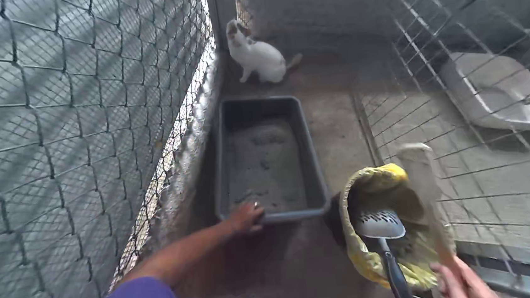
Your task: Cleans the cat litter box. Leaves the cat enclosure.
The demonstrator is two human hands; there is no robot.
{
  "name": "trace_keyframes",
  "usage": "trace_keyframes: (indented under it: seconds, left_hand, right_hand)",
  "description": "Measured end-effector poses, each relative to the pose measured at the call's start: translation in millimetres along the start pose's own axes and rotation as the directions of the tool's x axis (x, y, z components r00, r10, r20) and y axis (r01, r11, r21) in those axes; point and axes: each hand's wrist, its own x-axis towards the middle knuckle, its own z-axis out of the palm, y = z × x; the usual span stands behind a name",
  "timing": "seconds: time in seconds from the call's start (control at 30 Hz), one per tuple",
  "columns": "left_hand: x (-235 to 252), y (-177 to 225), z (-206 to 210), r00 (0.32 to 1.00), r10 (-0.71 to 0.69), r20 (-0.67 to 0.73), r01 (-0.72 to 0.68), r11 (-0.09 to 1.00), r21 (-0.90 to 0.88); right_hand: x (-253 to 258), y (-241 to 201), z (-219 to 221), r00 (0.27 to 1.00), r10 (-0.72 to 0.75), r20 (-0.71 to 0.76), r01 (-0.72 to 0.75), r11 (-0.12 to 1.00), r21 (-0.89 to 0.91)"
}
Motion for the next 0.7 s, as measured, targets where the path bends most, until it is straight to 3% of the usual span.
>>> trace_keyframes:
  seconds: [0.13, 0.27, 0.37, 0.43, 0.47, 0.5, 0.53, 0.57, 0.63, 0.7]
  left_hand:
    - [29, -1, -25, 0.985, -0.161, 0.066, 0.165, 0.985, -0.054]
    - [-12, 26, 5, 0.988, -0.132, 0.075, 0.141, 0.982, -0.126]
    - [-45, 33, 38, 0.988, -0.042, 0.147, 0.067, 0.984, -0.167]
    - [-51, 21, 43, 0.998, 0.022, -0.056, -0.026, 0.997, -0.078]
    - [-49, 15, 31, 0.968, 0.001, -0.253, -0.007, 1.0, -0.022]
    - [-43, 7, 13, 0.888, -0.053, -0.458, 0.065, 0.998, 0.009]
    - [-39, -3, -10, 0.803, -0.15, -0.577, 0.196, 0.98, 0.018]
    - [-38, -14, -34, 0.737, -0.302, -0.605, 0.357, 0.933, -0.031]
    - [-32, -41, -63, 0.582, -0.692, -0.427, 0.634, 0.715, -0.296]
    - [-20, -65, -65, 0.472, -0.845, -0.251, 0.678, 0.53, -0.51]
  right_hand:
    - [43, -89, 53, 0.952, -0.004, 0.307, 0.0, 1.0, 0.015]
    - [75, -130, 84, 0.793, 0.231, 0.563, -0.048, 0.946, -0.32]
    - [63, -132, 103, 0.671, 0.386, 0.632, -0.003, 0.855, -0.519]
    - [50, -126, 124, 0.614, 0.477, 0.628, 0.008, 0.792, -0.61]
    - [45, -121, 137, 0.616, 0.505, 0.605, -0.002, 0.769, -0.639]
    - [39, -115, 150, 0.63, 0.519, 0.577, -0.011, 0.749, -0.662]
    - [34, -108, 164, 0.649, 0.516, 0.559, -0.012, 0.742, -0.67]
    - [34, -102, 179, 0.66, 0.504, 0.557, -0.005, 0.744, -0.668]
    - [49, -103, 212, 0.682, 0.474, 0.557, -0.007, 0.766, -0.643]
    - [87, -117, 247, 0.728, 0.435, 0.529, -0.028, 0.79, -0.612]
